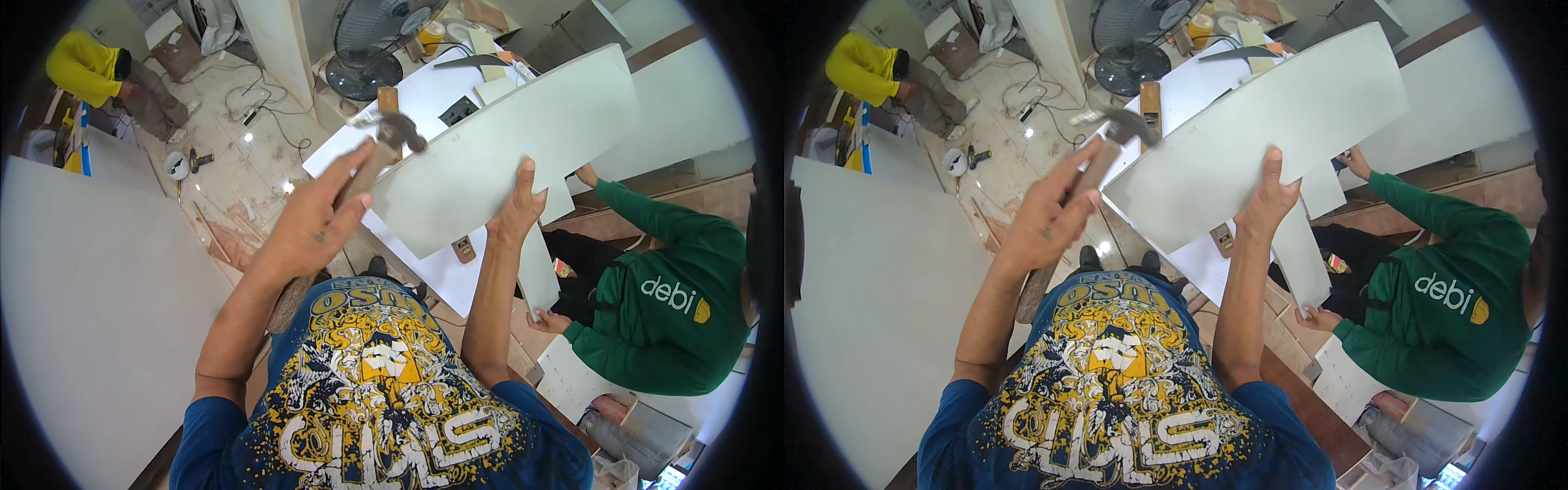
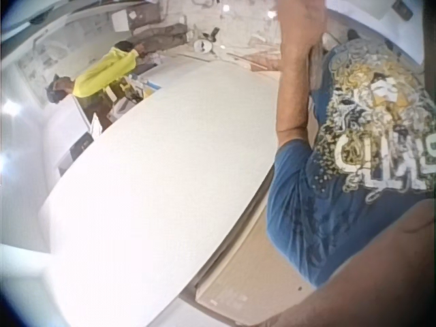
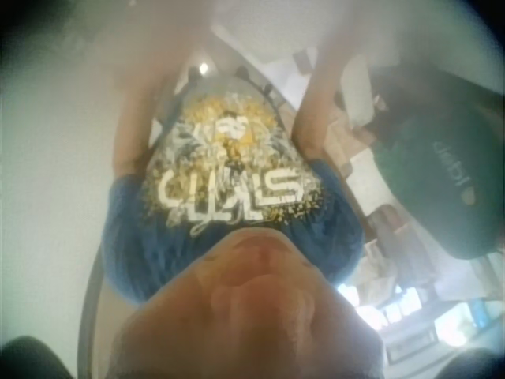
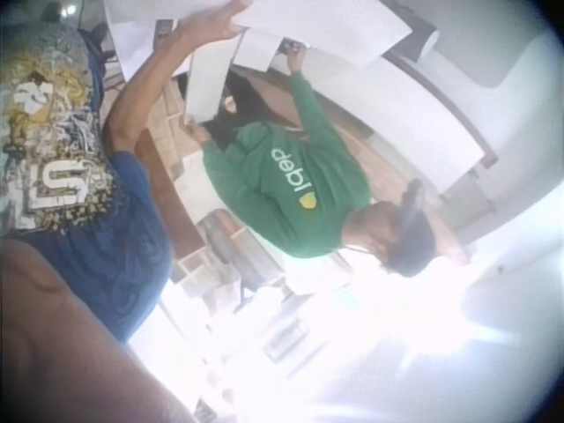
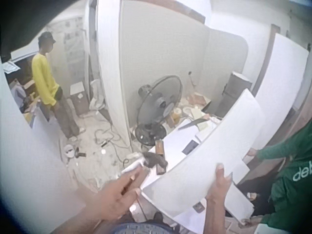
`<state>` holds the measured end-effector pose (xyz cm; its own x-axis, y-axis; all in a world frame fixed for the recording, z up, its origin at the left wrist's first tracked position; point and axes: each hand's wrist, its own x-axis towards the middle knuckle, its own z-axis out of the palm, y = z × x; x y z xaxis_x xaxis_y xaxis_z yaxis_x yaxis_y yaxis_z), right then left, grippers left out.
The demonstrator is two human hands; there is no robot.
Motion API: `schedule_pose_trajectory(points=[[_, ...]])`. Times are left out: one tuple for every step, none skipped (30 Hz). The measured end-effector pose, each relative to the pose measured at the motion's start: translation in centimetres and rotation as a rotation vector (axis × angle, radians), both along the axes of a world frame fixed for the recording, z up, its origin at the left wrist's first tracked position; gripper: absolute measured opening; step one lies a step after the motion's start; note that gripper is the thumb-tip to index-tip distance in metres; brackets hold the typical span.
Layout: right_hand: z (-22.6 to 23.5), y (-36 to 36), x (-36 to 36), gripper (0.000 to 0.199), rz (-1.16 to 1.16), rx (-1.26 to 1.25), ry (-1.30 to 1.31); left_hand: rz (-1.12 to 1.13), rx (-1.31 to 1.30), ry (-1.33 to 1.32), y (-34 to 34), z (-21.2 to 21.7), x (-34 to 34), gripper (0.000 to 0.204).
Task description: The person uses a hammer to tap a white rectangular panel, then flips it to sand the edges with a sanding block. They place the panel on a workbench and continue hammering and sanding while another person wipes a separate piece nearby.
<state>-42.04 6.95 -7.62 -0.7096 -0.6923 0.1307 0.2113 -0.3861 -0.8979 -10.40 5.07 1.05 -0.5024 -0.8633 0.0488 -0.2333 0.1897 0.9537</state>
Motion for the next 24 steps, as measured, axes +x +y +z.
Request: schedule_pose_trajectory(points=[[-0.1, -0.1, 0.0, 0.066, -0.012, 0.001, 0.005, 0.009, 0.003, 0.019, -0.1, 0.0, 0.0, 0.059], [-0.2, -0.2, -0.1, 0.064, -0.023, 0.003, 0.01, 0.02, 0.005, 0.04, -0.3, 0.1, 0.1, 0.058], [-0.2, -0.5, -0.1, 0.063, -0.033, -0.002, 0.018, 0.011, 0.019, 0.025, -0.4, 0.5, -0.1, 0.058], [-0.1, -0.5, -0.2, 0.063, -0.023, 0.002, 0.032, 0.009, 0.019, 0.021, -0.6, 0.6, 0.0, 0.058], [-0.1, -0.4, -0.2, 0.063, -0.014, 0.005, 0.047, 0.006, 0.02, 0.015, -0.6, 0.6, 0.0, 0.059], [0.0, -0.3, -0.2, 0.063, -0.007, 0.014, 0.059, 0.009, 0.012, 0.018, -0.7, 0.3, 0.0, 0.06], [0.1, -0.3, 0.0, 0.064, 0.005, 0.004, 0.033, 0.012, 0.004, 0.02, -0.8, 0.0, -0.1, 0.061], [0.3, -0.5, 0.1, 0.065, 0.017, -0.006, 0.006, 0.013, -0.05, 0.025, -1.2, 0.0, -0.1, 0.061], [0.5, -0.6, 0.2, 0.066, 0.028, -0.016, -0.018, 0.015, -0.104, 0.028, -1.6, 0.0, -0.4, 0.061], [0.5, -0.6, 0.1, 0.066, 0.021, -0.006, -0.014, 0.017, -0.153, 0.03, -1.6, -0.1, -0.5, 0.062], [0.3, -0.6, -0.1, 0.066, 0.014, 0.004, -0.011, -0.025, -0.332, -0.008, -1.8, -1.6, -0.8, 0.063], [0.5, -0.6, 0.1, 0.066, 0.006, 0.011, -0.009, -0.031, -0.333, -0.002, -1.9, -1.9, -0.9, 0.062], [0.7, -0.7, 0.2, 0.066, 0.003, 0.018, -0.008, -0.036, -0.337, 0.004, -2.0, -2.0, -0.9, 0.062], [1.1, -0.8, 0.3, 0.066, -0.001, 0.025, -0.007, -0.038, -0.347, 0.01, -2.3, -2.0, -0.9, 0.061], [1.2, -0.7, 0.6, 0.065, -0.006, 0.037, -0.008, 0.015, -0.14, 0.073, -1.8, 0.0, -1.0, 0.059], [1.1, -0.6, 0.8, 0.066, -0.023, 0.032, -0.005, -0.001, -0.125, 0.06, -1.8, 0.0, -1.0, 0.059], [1.0, -0.6, 1.0, 0.066, -0.039, 0.027, -0.003, -0.017, -0.102, 0.044, -1.6, -0.2, -1.1, 0.058], [1.0, -0.8, 1.1, 0.066, -0.051, 0.014, 0.001, -0.032, -0.083, 0.03, -1.4, -0.2, -1.1, 0.058], [1.0, -0.8, 0.9, 0.067, -0.047, 0.028, 0.001, -0.08, -0.175, -0.019, -1.4, -1.0, -1.1, 0.058], [1.0, -0.8, 0.6, 0.068, -0.042, 0.042, 0.001, -0.127, -0.267, -0.07, -1.5, -1.3, -1.2, 0.059], [0.8, -0.4, 0.4, 0.069, -0.041, 0.067, 0.0, -0.085, -0.188, -0.029, -1.4, -1.1, -1.1, 0.06], [0.4, -0.3, 0.2, 0.066, -0.066, 0.074, 0.006, -0.042, -0.108, 0.011, -1.4, -0.7, -0.9, 0.061], [-0.1, -0.4, 0.1, 0.062, -0.091, 0.082, 0.012, 0.002, -0.029, 0.051, -1.4, -0.3, -0.8, 0.062], [-0.2, -0.8, 0.2, 0.059, -0.112, 0.081, 0.02, -0.003, -0.012, 0.025, -1.4, -0.2, -0.4, 0.062]])
